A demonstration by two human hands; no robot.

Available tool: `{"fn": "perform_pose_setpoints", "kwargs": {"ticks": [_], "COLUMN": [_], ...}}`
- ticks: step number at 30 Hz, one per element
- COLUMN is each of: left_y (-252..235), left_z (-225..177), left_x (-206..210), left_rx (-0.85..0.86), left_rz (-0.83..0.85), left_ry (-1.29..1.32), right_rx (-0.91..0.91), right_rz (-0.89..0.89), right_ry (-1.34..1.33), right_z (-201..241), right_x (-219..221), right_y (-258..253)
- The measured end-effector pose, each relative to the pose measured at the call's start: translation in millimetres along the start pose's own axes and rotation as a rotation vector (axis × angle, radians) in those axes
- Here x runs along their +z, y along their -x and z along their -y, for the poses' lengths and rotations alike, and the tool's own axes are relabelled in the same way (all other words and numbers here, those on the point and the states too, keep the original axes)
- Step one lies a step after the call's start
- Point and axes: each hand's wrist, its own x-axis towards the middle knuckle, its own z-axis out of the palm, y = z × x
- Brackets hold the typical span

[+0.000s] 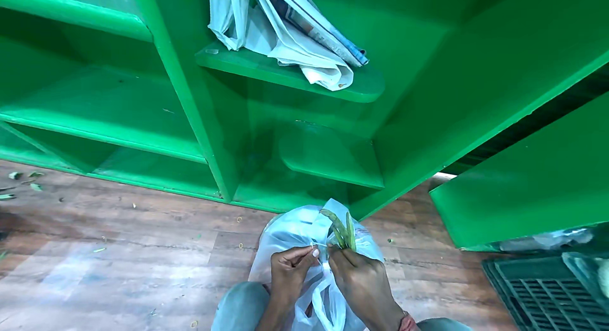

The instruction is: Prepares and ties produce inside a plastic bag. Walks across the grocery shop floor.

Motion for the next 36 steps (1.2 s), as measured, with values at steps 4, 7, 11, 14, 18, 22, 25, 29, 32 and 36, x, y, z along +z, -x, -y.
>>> {"fn": "perform_pose_setpoints", "kwargs": {"ticks": [4,7,11,14,18,22,25,29,32,36], "left_y": [-0.3,0.0,1.0,2.6,7.2,3.5,3.3,0.0,1.0,9.1], "left_z": [0.8,2.9,5.1,10.6,10.3,6.4,6.8,1.9,-6.9,-4.4], "left_x": [-0.3,-0.5,0.5,-0.9,7.1,2.9,-2.0,-16.8,-24.0,-10.1], "left_rx": [0.013,0.061,0.156,0.344,0.565,0.684,0.636,0.517,0.504,0.478], "left_rz": [0.015,0.039,0.038,0.063,0.057,0.109,0.126,0.118,0.299,0.338], "left_ry": [0.003,-0.041,-0.126,-0.372,-0.710,-0.864,-0.812,-0.644,-0.647,-0.900], "right_rx": [-0.006,-0.013,-0.032,-0.071,-0.098,-0.053,-0.020,0.094,0.126,0.144], "right_rz": [0.011,0.015,0.017,0.019,0.049,0.186,0.331,0.324,0.294,0.240], "right_ry": [-0.006,0.002,0.021,0.004,-0.056,-0.079,-0.134,-0.257,-0.288,-0.316], "right_z": [-0.3,-0.1,-0.1,-2.1,-5.7,-2.2,-3.5,-8.2,-10.4,-10.5], "right_x": [0.1,-0.3,-2.0,-2.2,-3.0,-8.5,-12.3,-11.7,-14.8,-14.6], "right_y": [0.4,0.4,-1.0,-1.3,-5.0,-14.1,-20.6,-23.5,-23.3,-22.5]}}
